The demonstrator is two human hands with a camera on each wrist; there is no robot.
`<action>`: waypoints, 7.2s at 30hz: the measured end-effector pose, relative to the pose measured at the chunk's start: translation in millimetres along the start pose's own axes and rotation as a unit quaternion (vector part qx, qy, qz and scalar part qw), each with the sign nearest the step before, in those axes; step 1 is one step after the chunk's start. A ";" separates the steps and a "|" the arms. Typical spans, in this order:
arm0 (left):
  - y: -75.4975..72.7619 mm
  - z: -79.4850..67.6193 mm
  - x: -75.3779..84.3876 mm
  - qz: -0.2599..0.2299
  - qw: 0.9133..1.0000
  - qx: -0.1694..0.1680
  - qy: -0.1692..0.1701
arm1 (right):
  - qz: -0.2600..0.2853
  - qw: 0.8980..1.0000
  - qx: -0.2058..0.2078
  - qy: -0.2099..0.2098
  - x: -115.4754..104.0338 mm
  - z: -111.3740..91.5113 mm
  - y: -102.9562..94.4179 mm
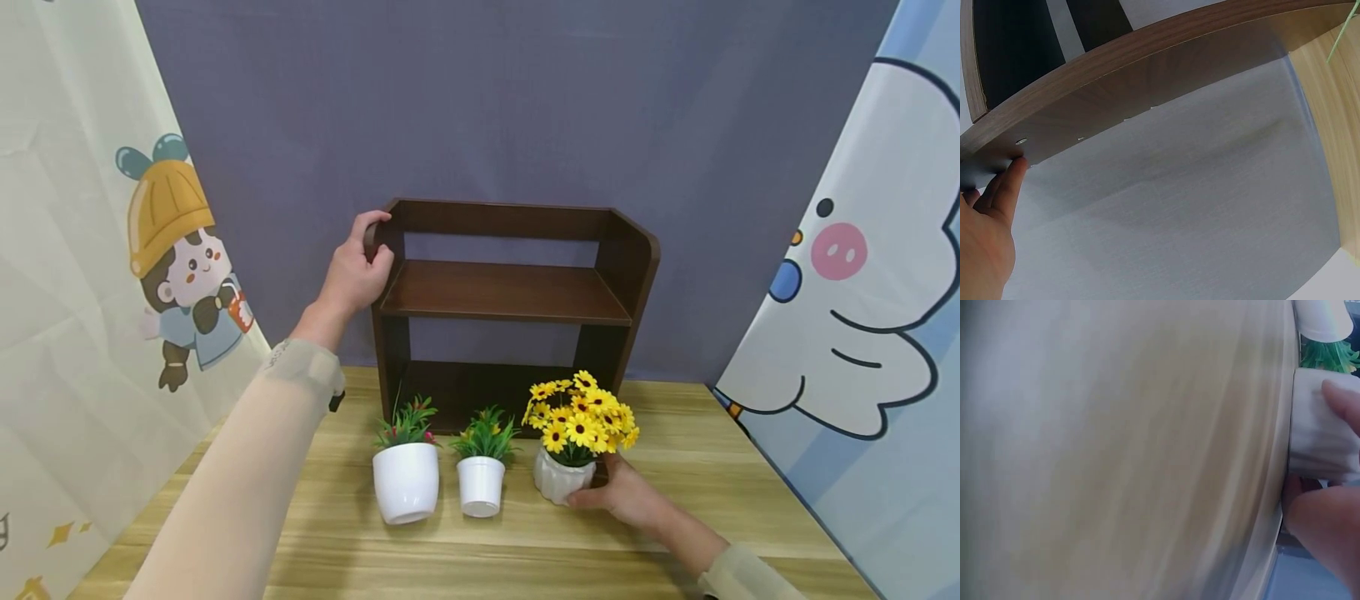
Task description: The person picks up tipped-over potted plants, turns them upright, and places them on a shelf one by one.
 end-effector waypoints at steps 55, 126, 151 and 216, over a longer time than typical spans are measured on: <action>2.5 1.3 0.6 -0.008 1.000 -0.004 -0.014 | -0.070 0.994 -0.089 -0.007 8.9 16.8 -27.8; 2.3 1.4 0.2 -0.001 1.000 0.011 0.001 | 0.012 0.991 0.084 -0.100 -92.8 -31.0 -20.8; 2.3 1.2 1.5 -0.003 1.000 0.007 -0.004 | -0.013 0.985 0.142 -0.102 -174.4 -20.7 -49.4; 11.2 -2.6 8.5 0.023 1.000 0.011 0.010 | -0.090 0.957 0.270 -0.060 -204.2 78.5 -116.7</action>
Point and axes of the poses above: each hand's wrist, its own z-axis towards the middle knuckle, its own y-axis out of the palm, x = y × z, the point moved 2 cm from there along z, towards the middle knuckle, and after that the axes turned 15 degrees about -x, right-handed, at the moved point
